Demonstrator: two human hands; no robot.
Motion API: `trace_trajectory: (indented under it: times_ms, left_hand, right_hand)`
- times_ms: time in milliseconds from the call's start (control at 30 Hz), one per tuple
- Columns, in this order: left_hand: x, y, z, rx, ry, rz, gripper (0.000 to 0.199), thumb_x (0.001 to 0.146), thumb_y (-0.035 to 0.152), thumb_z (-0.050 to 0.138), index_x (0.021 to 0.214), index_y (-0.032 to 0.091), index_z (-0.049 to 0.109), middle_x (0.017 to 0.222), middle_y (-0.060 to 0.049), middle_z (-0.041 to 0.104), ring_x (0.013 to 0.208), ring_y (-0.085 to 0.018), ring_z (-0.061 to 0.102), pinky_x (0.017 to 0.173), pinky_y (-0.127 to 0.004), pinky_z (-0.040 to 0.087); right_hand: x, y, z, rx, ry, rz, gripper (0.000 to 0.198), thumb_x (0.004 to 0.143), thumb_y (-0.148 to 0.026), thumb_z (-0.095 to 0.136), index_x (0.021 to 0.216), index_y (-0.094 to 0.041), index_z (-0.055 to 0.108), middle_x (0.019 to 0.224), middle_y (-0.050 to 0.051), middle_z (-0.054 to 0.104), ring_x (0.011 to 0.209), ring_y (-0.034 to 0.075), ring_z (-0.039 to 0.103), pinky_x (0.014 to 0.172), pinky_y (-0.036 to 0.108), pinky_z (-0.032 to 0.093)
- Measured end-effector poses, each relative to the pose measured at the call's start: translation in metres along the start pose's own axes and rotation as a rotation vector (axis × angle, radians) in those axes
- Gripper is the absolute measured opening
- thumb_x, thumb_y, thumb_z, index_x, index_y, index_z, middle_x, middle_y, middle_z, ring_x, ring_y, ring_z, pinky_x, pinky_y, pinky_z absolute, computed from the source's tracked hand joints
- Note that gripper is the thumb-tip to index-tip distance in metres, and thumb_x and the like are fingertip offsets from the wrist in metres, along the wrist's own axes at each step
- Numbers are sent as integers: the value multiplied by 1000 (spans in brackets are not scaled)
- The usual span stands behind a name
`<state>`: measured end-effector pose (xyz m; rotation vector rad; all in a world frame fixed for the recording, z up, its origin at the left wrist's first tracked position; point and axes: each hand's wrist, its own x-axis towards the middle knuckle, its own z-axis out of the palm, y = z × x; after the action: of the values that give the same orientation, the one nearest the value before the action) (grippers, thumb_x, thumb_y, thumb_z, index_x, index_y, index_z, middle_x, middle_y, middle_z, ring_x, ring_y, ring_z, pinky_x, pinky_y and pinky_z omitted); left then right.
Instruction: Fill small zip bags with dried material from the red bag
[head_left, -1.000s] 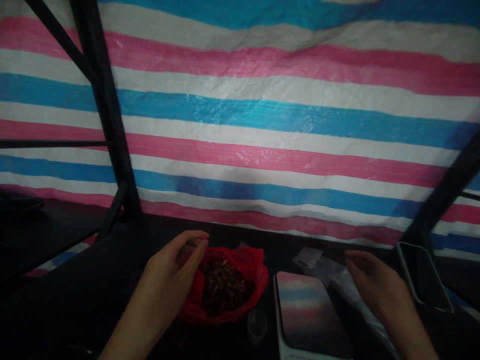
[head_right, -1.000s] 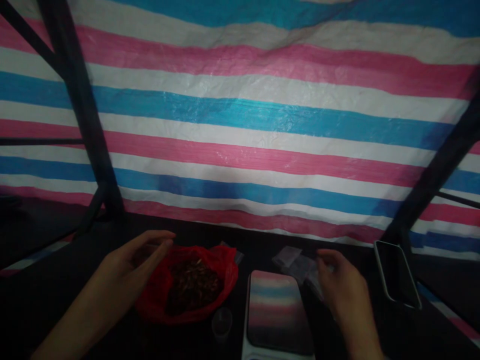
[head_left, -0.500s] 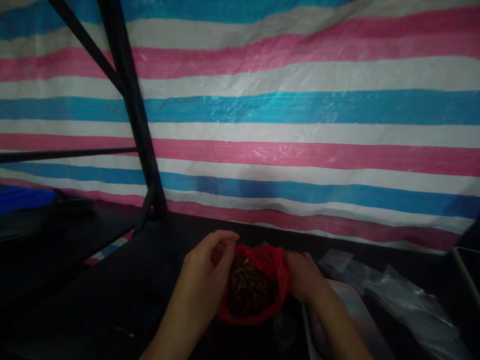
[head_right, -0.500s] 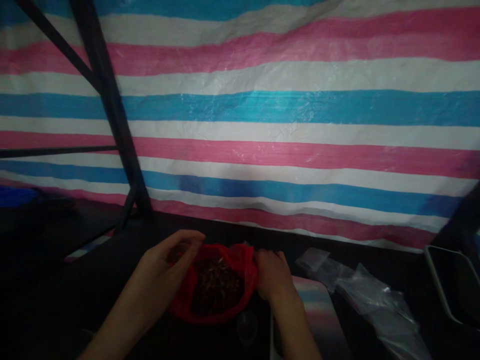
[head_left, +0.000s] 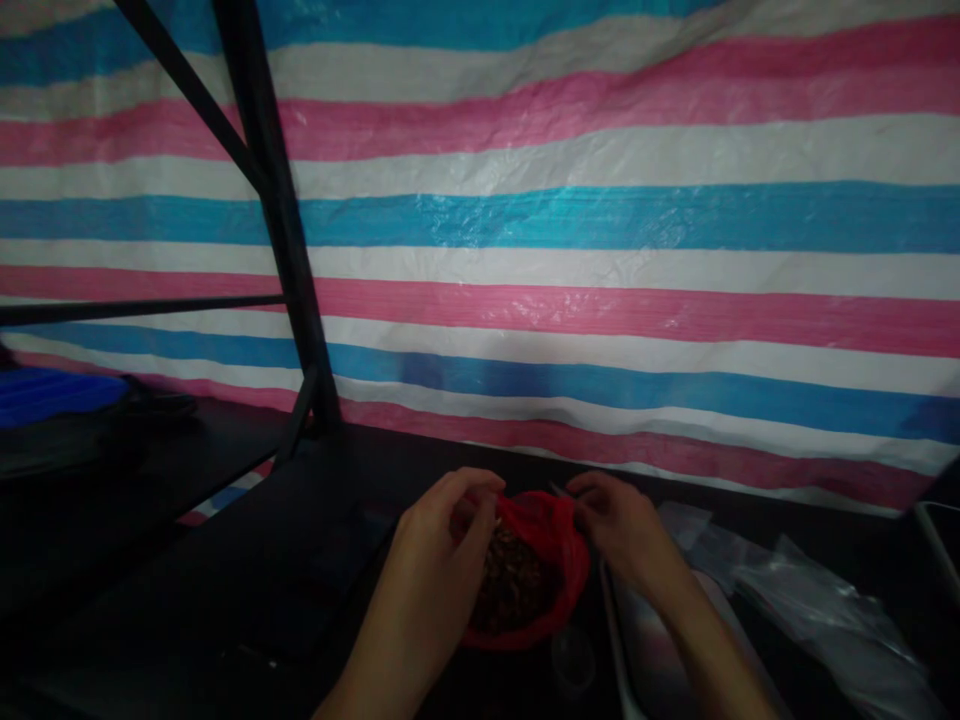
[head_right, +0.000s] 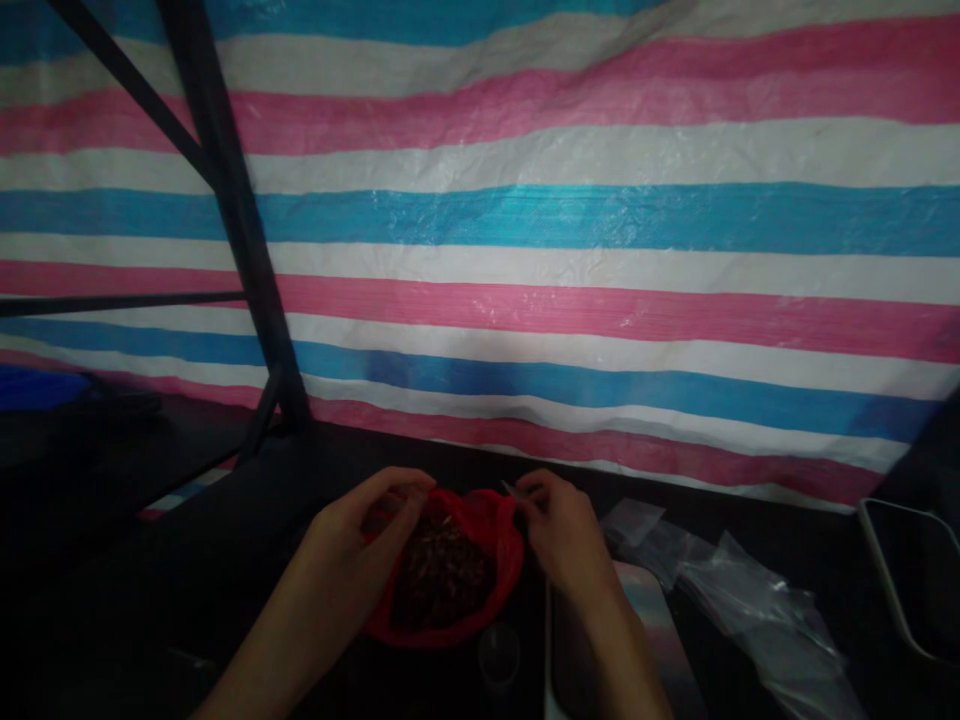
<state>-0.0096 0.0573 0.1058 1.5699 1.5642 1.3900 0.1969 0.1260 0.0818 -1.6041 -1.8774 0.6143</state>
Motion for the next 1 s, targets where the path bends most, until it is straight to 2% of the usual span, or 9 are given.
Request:
trace_trajectory:
  times_ms: [67,133,233,300,400,533,633,767,1000]
  left_hand:
    - [-3,5,6,-79,-15,-12,24,90,40,60,100,26,76,91,-2,78,84,-21,73,76,-31,54]
    - [-6,10,12,-212,-53,-39,26,90,44,65,104,25,75,88,-1,76,81,-19,72,71,-28,54]
    - [-9,17,19,-448,-165,-73,33,90,51,69,111,25,72,89,0,76,73,-16,70,62,-24,52]
    - [-10,19,21,-587,-229,-84,35,91,54,69,108,24,70,87,0,77,66,-13,66,61,-23,51]
    - [-9,19,20,-698,-247,-106,36,86,56,76,93,22,67,78,2,73,62,-11,62,62,-22,50]
    - [-7,19,15,-641,-276,-128,39,80,56,81,80,21,62,61,7,59,53,-8,50,50,-17,37]
    - [-9,20,12,-522,-265,-81,33,89,53,71,81,22,62,67,6,60,58,-10,52,53,-19,39]
    - [-15,21,14,-250,-181,28,27,98,46,57,82,24,60,74,3,61,66,-14,57,58,-22,43]
    - [-18,19,20,-168,-157,-72,26,95,45,55,77,26,54,66,5,59,57,-14,54,48,-21,39]
  right_hand:
    - [-5,-8,-13,146,130,22,31,98,-33,52,121,-18,66,104,12,82,92,25,78,75,32,55]
    - [-17,-25,-24,423,239,-15,40,92,-47,64,121,-19,65,101,10,82,91,25,78,74,32,56]
    - [-41,-59,-27,783,168,-104,39,74,-41,84,104,-22,70,82,2,79,77,22,76,69,30,57]
    - [-54,-78,-22,833,73,-120,29,74,-33,82,100,-23,71,78,-1,77,70,18,72,62,26,54]
    - [-63,-90,-12,848,43,-116,22,77,-29,78,98,-23,73,76,-1,75,67,16,69,60,24,51]
    - [-63,-84,-6,895,50,-94,30,75,-31,81,101,-23,70,75,-2,74,69,16,68,63,24,52]
    - [-64,-81,-2,947,47,-52,34,74,-35,81,102,-22,67,74,-3,72,67,15,67,60,22,51]
    - [-67,-87,4,919,146,19,33,72,-38,77,98,-22,63,74,-3,69,65,16,67,56,23,50]
    - [-71,-91,20,796,315,42,28,82,-42,68,104,-26,61,77,0,71,67,22,72,54,29,56]
